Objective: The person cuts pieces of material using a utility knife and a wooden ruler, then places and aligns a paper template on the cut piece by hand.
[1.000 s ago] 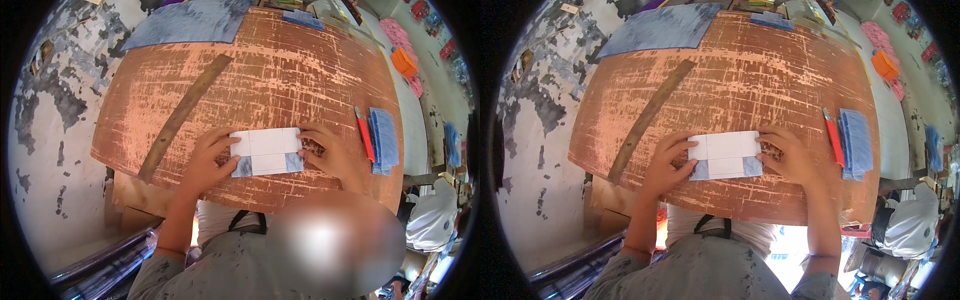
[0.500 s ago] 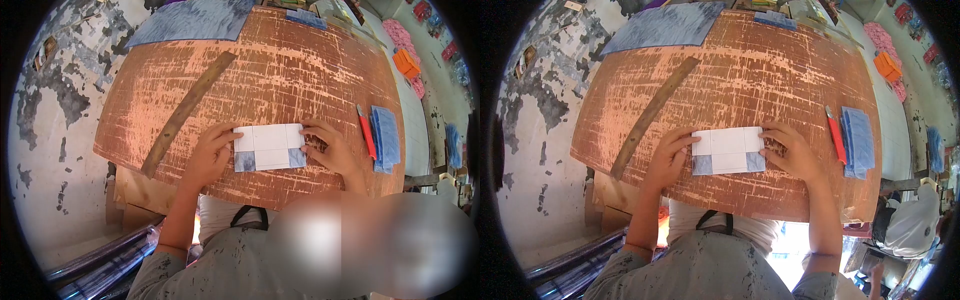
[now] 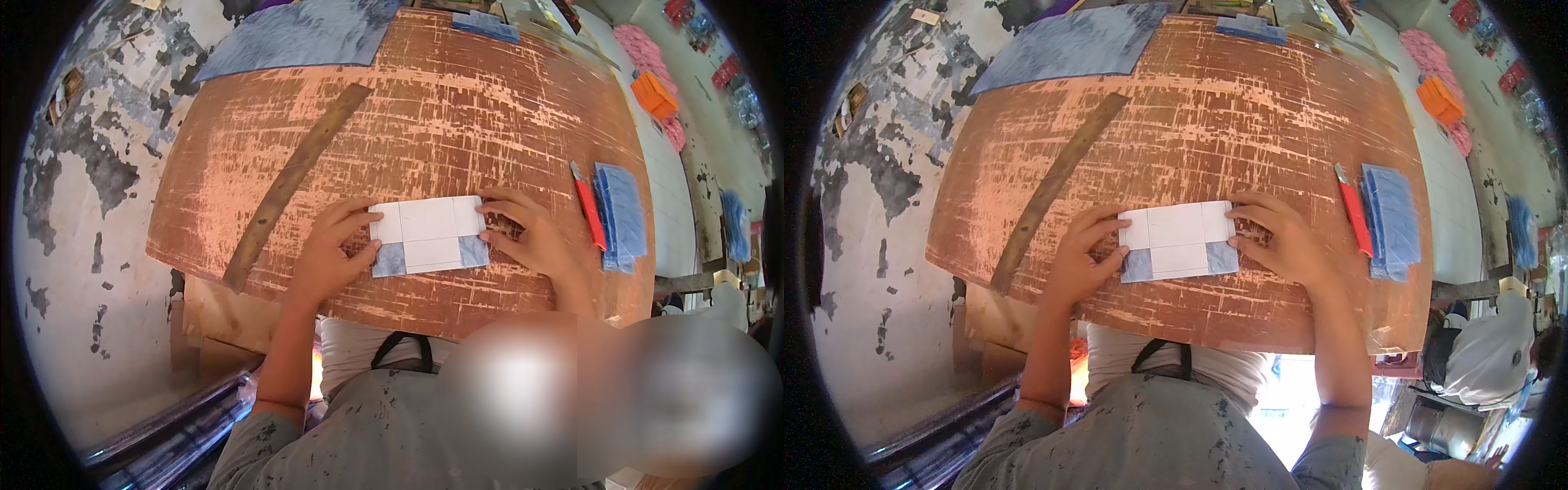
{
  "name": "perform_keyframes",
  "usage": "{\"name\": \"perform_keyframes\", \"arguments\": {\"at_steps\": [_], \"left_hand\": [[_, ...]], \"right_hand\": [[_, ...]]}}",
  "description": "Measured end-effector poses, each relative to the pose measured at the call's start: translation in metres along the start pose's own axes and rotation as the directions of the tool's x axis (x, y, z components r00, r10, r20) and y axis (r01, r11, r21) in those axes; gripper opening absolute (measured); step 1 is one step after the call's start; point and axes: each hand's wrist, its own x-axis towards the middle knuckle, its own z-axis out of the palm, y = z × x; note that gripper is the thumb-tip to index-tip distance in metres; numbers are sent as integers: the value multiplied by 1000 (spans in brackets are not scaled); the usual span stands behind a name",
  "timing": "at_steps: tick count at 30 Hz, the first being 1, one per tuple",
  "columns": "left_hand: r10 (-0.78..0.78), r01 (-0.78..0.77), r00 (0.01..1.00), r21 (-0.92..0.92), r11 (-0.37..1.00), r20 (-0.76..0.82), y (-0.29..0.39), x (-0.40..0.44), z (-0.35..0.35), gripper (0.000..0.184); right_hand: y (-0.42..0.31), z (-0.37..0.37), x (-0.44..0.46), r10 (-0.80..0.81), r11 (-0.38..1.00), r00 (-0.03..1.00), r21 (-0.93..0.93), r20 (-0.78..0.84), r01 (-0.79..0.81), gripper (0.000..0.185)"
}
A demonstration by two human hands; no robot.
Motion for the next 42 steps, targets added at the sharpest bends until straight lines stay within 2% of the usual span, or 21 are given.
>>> {"name": "perform_keyframes", "arguments": {"at_steps": [9, 12, 19, 22, 24, 25, 27, 28, 30, 31, 33, 42], "left_hand": [[40, -39, 999, 36, 999, -23, 2, 2, 0, 41], [5, -5, 1000, 25, 1000, -2, 6, 1, -1, 40], [39, -41, 999, 53, 998, 38, 10, 2, -9, 44], [9, -15, 995, 59, 998, 97, 7, 3, -14, 47], [40, -62, 987, 133, 989, 158, 9, 6, -18, 63], [45, -66, 986, 135, 989, 159, 14, 6, -20, 63], [76, -116, 972, 171, 978, 224, 27, 5, -25, 81], [79, -120, 971, 173, 978, 226, 27, 5, -25, 81], [121, -176, 962, 215, 961, 243, 23, 4, -24, 91], [125, -180, 962, 217, 960, 243, 21, 4, -23, 91], [132, -182, 965, 215, 960, 225, 17, 4, -21, 89], [201, -244, 949, 165, 955, 242, 8, 16, -25, 87]], "right_hand": [[0, -2, -1, 12, 1000, 1000, 15, 12, -12, 38], [-1, -3, -1, 23, 998, 999, 55, 26, -24, 38], [3, -4, -1, -20, 1000, 1000, 21, 18, 19, 41], [3, -5, -1, -17, 999, 999, 51, 29, 15, 41], [3, -6, -1, -35, 999, 998, 24, 52, 34, 38], [4, -6, -1, -35, 999, 998, 23, 47, 34, 38], [4, -7, -3, -21, 999, 997, 46, 75, 17, 47], [3, -9, -4, -21, 999, 997, 46, 70, 18, 47], [0, -15, -5, -112, 994, 987, -4, 111, 113, 65], [0, -16, -6, -112, 994, 988, -5, 107, 113, 65], [-1, -18, -8, -110, 991, 980, -57, 166, 121, 79], [3, -16, -8, -117, 989, 983, -69, 139, 128, 82]]}}
